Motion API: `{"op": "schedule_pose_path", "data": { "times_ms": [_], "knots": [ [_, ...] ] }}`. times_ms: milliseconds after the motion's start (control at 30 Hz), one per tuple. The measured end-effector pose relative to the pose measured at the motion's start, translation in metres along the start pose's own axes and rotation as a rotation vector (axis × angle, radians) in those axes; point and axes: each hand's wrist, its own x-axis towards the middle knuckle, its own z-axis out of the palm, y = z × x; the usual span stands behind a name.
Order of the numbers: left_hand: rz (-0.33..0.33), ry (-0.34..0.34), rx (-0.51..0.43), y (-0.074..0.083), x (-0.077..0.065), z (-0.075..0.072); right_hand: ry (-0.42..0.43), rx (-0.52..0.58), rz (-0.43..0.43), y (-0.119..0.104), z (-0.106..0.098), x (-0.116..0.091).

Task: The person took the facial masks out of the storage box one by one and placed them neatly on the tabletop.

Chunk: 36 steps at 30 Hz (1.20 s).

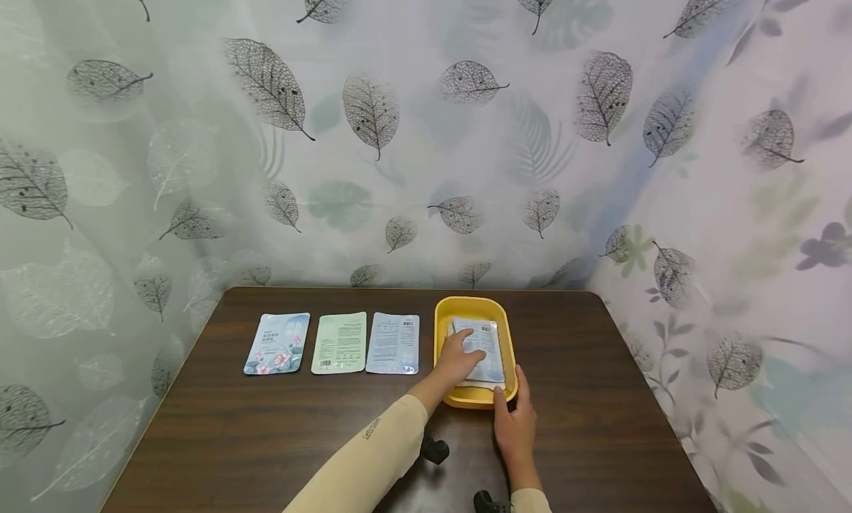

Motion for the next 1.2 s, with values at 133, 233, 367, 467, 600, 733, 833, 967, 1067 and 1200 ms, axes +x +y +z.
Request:
{"op": "schedule_pose_path", "data": {
  "times_ms": [133, 233, 367, 467, 600, 733, 833, 967, 1067, 1200],
  "knots": [
    [0.047, 0.012, -0.065, 0.0, -0.001, -0.002, -0.002, 0.001, 0.0, -0.001, 0.0, 0.0],
    [0.072, 0.018, -0.115, -0.001, -0.001, -0.004, 0.0, 0.002, -0.003, -0.001, -0.001, -0.001],
    [0.073, 0.002, -0.154, -0.001, 0.0, -0.007, -0.003, 0.008, -0.004, 0.0, -0.001, -0.001],
    [0.061, -0.036, -0.165, -0.001, 0.0, -0.008, -0.004, 0.008, -0.001, -0.001, -0.002, -0.002],
    [0.056, -0.065, -0.161, 0.0, 0.0, -0.008, -0.006, 0.008, 0.001, -0.001, -0.001, -0.001],
    [0.07, -0.041, -0.136, 0.001, -0.001, -0.007, -0.021, 0.009, 0.01, -0.002, -0.001, -0.001],
    [0.107, -0.009, -0.101, 0.0, 0.0, -0.006, -0.031, 0.009, 0.019, -0.002, -0.002, -0.001],
    [0.161, 0.043, -0.069, -0.001, 0.0, -0.005, -0.034, 0.013, 0.021, -0.001, -0.002, -0.001],
    [0.177, 0.079, -0.067, -0.001, -0.001, -0.006, -0.041, 0.013, 0.019, -0.002, -0.002, -0.001],
    [0.187, 0.102, -0.076, 0.001, 0.0, -0.012, -0.045, 0.012, 0.024, -0.002, -0.002, -0.001]
  ]
}}
